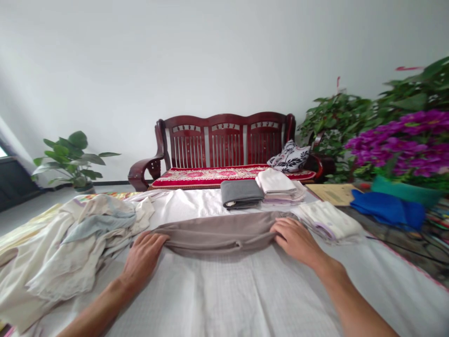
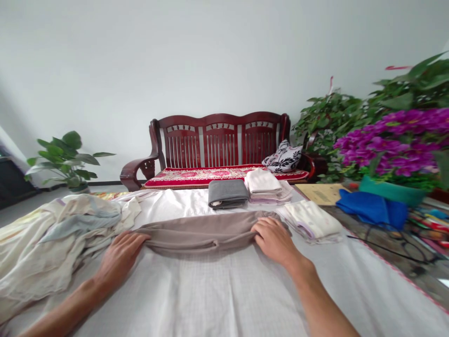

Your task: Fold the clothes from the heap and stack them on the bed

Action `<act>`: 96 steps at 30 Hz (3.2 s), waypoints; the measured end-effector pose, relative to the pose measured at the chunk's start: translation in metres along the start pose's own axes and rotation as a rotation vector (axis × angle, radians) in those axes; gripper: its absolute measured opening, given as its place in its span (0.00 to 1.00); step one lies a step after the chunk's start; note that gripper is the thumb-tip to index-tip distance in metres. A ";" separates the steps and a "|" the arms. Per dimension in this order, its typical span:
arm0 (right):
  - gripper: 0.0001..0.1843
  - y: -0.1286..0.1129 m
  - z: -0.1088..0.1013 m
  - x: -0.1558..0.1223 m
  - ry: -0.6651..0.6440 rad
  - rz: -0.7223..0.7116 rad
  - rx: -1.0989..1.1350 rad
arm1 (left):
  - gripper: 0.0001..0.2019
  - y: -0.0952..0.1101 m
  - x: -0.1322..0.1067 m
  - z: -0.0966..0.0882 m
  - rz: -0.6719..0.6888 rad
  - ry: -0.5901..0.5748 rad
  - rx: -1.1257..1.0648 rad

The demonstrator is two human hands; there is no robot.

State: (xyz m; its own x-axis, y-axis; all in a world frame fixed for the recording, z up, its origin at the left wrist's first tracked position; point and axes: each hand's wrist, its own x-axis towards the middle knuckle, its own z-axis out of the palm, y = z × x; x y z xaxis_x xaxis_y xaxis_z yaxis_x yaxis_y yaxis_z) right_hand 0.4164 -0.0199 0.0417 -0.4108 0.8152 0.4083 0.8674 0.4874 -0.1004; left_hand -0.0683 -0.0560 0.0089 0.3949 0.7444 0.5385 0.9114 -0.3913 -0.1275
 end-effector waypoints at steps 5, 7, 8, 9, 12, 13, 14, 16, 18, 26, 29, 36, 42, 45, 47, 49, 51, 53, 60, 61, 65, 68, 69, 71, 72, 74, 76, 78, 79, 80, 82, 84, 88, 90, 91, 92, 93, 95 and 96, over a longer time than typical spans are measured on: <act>0.14 0.013 0.000 0.010 0.373 0.188 0.070 | 0.14 0.002 0.037 -0.021 -0.305 0.250 0.061; 0.16 0.012 -0.009 0.013 0.441 0.256 0.104 | 0.16 0.001 0.055 -0.029 -0.343 0.251 0.019; 0.17 0.011 -0.016 0.014 0.445 0.290 0.110 | 0.16 -0.002 0.062 -0.034 -0.342 0.240 -0.022; 0.18 0.011 -0.024 0.014 0.421 0.322 0.108 | 0.17 -0.005 0.068 -0.039 -0.341 0.227 -0.072; 0.18 0.011 -0.053 0.013 0.233 0.362 0.091 | 0.19 -0.019 0.078 -0.055 -0.344 0.149 -0.233; 0.18 0.013 -0.062 0.013 0.176 0.352 0.092 | 0.19 -0.023 0.079 -0.061 -0.336 0.107 -0.281; 0.18 0.015 -0.070 0.012 0.129 0.332 0.107 | 0.19 -0.028 0.080 -0.066 -0.319 0.055 -0.325; 0.18 0.021 -0.080 0.014 0.034 0.272 0.175 | 0.19 -0.034 0.080 -0.072 -0.274 -0.074 -0.404; 0.18 0.028 -0.080 0.019 -0.108 0.216 0.256 | 0.20 -0.037 0.081 -0.071 -0.231 -0.244 -0.462; 0.14 0.022 -0.031 0.047 -0.281 0.296 -0.065 | 0.17 -0.023 0.079 -0.018 -0.272 -0.468 -0.168; 0.16 -0.010 -0.016 0.043 -0.148 0.233 -0.219 | 0.20 0.001 0.074 -0.006 -0.183 -0.339 -0.136; 0.29 -0.046 0.037 0.008 -0.131 -0.015 -0.192 | 0.28 0.046 0.048 0.021 0.135 -0.353 -0.187; 0.29 -0.018 0.048 -0.005 -0.111 0.001 -0.262 | 0.29 0.035 0.036 0.039 0.111 -0.364 -0.162; 0.26 -0.015 0.042 -0.005 -0.076 0.043 -0.289 | 0.27 0.033 0.041 0.037 0.066 -0.384 -0.217; 0.21 -0.014 0.036 -0.004 -0.056 0.086 -0.293 | 0.24 0.033 0.051 0.031 -0.024 -0.392 -0.240; 0.18 -0.011 0.029 -0.002 -0.033 0.137 -0.305 | 0.21 0.033 0.065 0.025 -0.129 -0.407 -0.214; 0.16 -0.007 0.021 -0.002 -0.007 0.193 -0.338 | 0.17 0.034 0.079 0.020 -0.193 -0.432 -0.144; 0.15 -0.001 0.015 -0.002 0.014 0.261 -0.384 | 0.14 0.033 0.090 0.017 -0.224 -0.459 -0.084; 0.21 0.011 0.005 -0.005 -0.103 0.493 -0.436 | 0.13 0.025 0.103 0.014 -0.282 -0.422 -0.107; 0.22 0.012 0.004 -0.005 -0.120 0.495 -0.434 | 0.13 0.024 0.102 0.015 -0.273 -0.426 -0.113; 0.22 0.014 0.002 -0.003 -0.146 0.498 -0.412 | 0.09 0.019 0.099 0.021 -0.181 -0.493 -0.126; 0.22 0.016 0.000 -0.003 -0.156 0.507 -0.390 | 0.08 0.016 0.099 0.023 -0.148 -0.479 -0.174; 0.22 0.016 0.000 -0.003 -0.156 0.509 -0.388 | 0.08 0.015 0.100 0.023 -0.150 -0.455 -0.209; 0.22 0.017 0.000 -0.004 -0.156 0.509 -0.389 | 0.09 0.012 0.102 0.021 -0.173 -0.410 -0.278; 0.22 0.016 0.000 -0.004 -0.154 0.509 -0.390 | 0.10 0.011 0.104 0.021 -0.189 -0.398 -0.293; 0.22 0.016 0.002 -0.004 -0.143 0.510 -0.393 | 0.10 0.009 0.106 0.023 -0.212 -0.408 -0.276; 0.23 0.016 0.003 -0.004 -0.128 0.511 -0.398 | 0.09 0.007 0.105 0.028 -0.207 -0.444 -0.225; 0.24 0.015 0.005 -0.005 -0.116 0.514 -0.404 | 0.10 0.005 0.103 0.036 -0.190 -0.472 -0.176; 0.24 0.016 0.006 -0.005 -0.112 0.515 -0.407 | 0.10 0.004 0.101 0.040 -0.175 -0.481 -0.154; 0.24 0.016 0.007 -0.006 -0.110 0.517 -0.409 | 0.11 0.002 0.100 0.043 -0.152 -0.488 -0.133; 0.24 0.017 0.008 -0.007 -0.106 0.519 -0.412 | 0.11 0.000 0.097 0.043 -0.087 -0.470 -0.089; 0.24 0.018 0.011 -0.008 -0.083 0.517 -0.425 | 0.12 0.001 0.095 0.037 -0.031 -0.388 -0.056; 0.23 0.011 0.015 -0.007 0.067 0.425 -0.500 | 0.16 0.020 0.084 0.016 0.084 -0.256 -0.191; 0.24 0.001 0.017 -0.005 0.110 0.304 -0.485 | 0.20 0.034 0.072 0.009 0.176 -0.283 -0.281; 0.25 -0.005 0.019 -0.004 0.112 0.234 -0.459 | 0.22 0.040 0.065 0.008 0.209 -0.304 -0.296; 0.26 -0.010 0.022 -0.004 0.104 0.166 -0.426 | 0.25 0.043 0.058 0.008 0.225 -0.326 -0.287; 0.27 -0.015 0.025 -0.004 0.089 0.109 -0.393 | 0.27 0.045 0.050 0.009 0.226 -0.353 -0.264; 0.29 -0.021 0.032 -0.006 0.038 0.036 -0.341 | 0.29 0.042 0.036 0.012 0.207 -0.418 -0.209; 0.29 -0.021 0.037 -0.008 0.007 0.016 -0.324 | 0.29 0.039 0.030 0.014 0.199 -0.444 -0.187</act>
State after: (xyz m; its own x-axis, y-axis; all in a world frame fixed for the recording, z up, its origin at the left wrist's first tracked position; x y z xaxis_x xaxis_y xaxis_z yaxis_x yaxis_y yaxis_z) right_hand 0.3913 -0.0253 0.0073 -0.3955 0.8190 0.4157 0.9184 0.3486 0.1871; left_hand -0.0194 -0.0414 0.0086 0.6062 0.7878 0.1089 0.7936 -0.6082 -0.0185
